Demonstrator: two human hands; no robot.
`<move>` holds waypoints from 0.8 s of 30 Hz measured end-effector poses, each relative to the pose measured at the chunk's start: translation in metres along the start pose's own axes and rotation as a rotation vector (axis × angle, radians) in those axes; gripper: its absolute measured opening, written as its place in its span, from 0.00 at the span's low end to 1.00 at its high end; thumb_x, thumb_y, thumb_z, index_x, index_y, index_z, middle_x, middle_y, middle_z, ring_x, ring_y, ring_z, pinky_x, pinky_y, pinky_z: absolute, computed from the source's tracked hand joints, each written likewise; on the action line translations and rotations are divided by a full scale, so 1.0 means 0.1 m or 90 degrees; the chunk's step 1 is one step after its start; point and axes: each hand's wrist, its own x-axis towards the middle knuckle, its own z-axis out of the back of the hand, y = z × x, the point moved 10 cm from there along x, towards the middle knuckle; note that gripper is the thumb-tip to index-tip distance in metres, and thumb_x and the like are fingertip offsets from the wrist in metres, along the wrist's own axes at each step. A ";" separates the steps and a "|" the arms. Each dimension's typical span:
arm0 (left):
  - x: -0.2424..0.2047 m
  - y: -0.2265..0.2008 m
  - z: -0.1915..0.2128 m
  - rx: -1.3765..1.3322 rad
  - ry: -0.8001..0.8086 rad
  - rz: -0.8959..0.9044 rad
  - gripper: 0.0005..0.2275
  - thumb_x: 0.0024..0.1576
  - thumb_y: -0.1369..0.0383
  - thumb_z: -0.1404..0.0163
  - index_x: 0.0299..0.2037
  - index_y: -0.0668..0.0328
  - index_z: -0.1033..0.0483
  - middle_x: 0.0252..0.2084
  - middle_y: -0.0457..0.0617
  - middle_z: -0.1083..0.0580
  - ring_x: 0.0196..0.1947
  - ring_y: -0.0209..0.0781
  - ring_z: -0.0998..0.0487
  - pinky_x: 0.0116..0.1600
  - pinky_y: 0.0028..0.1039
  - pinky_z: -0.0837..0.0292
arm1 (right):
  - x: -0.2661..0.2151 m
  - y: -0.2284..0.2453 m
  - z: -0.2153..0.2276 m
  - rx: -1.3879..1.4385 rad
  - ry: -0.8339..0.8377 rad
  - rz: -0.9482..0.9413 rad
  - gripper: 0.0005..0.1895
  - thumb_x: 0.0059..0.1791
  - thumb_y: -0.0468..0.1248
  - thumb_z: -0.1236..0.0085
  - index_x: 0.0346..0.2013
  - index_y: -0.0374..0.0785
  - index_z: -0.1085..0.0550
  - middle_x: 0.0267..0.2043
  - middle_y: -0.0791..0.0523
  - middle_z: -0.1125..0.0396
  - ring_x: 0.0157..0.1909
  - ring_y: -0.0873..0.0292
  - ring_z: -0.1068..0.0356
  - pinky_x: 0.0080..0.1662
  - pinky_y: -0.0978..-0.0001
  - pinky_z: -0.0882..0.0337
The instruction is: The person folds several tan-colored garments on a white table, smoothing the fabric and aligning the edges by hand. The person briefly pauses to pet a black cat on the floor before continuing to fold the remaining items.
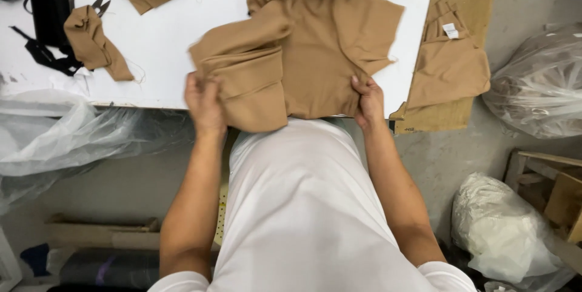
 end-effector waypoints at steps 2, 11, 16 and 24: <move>0.07 0.33 0.63 -0.047 -0.098 0.041 0.07 0.55 0.74 0.46 0.37 0.49 0.31 0.31 0.36 0.35 0.35 0.28 0.33 0.43 0.19 0.39 | 0.04 -0.02 0.14 -0.007 -0.010 0.009 0.11 0.48 0.31 0.33 0.45 0.37 0.23 0.42 0.50 0.23 0.43 0.50 0.20 0.46 0.59 0.19; 0.20 1.06 1.56 0.090 -0.287 0.095 0.14 0.55 0.69 0.45 0.50 0.60 0.30 0.40 0.49 0.33 0.41 0.39 0.31 0.45 0.31 0.38 | 0.01 0.23 0.28 -0.119 -0.054 0.109 0.11 0.47 0.29 0.33 0.43 0.38 0.24 0.41 0.52 0.23 0.43 0.53 0.20 0.46 0.63 0.19; 0.30 0.59 1.14 0.351 -0.142 -0.004 0.32 0.55 0.66 0.30 0.64 0.64 0.36 0.58 0.72 0.29 0.62 0.74 0.30 0.65 0.55 0.35 | -0.08 0.55 0.18 -0.183 -0.143 0.204 0.11 0.49 0.36 0.31 0.40 0.40 0.26 0.30 0.59 0.30 0.34 0.58 0.22 0.39 0.68 0.19; 0.53 0.42 1.08 0.428 -0.137 -0.076 0.24 0.58 0.57 0.38 0.58 0.57 0.34 0.45 0.52 0.29 0.48 0.51 0.21 0.51 0.40 0.27 | 0.06 0.88 0.40 -0.169 -0.226 0.243 0.11 0.48 0.33 0.45 0.25 0.48 0.37 0.25 0.62 0.40 0.29 0.65 0.39 0.35 0.70 0.38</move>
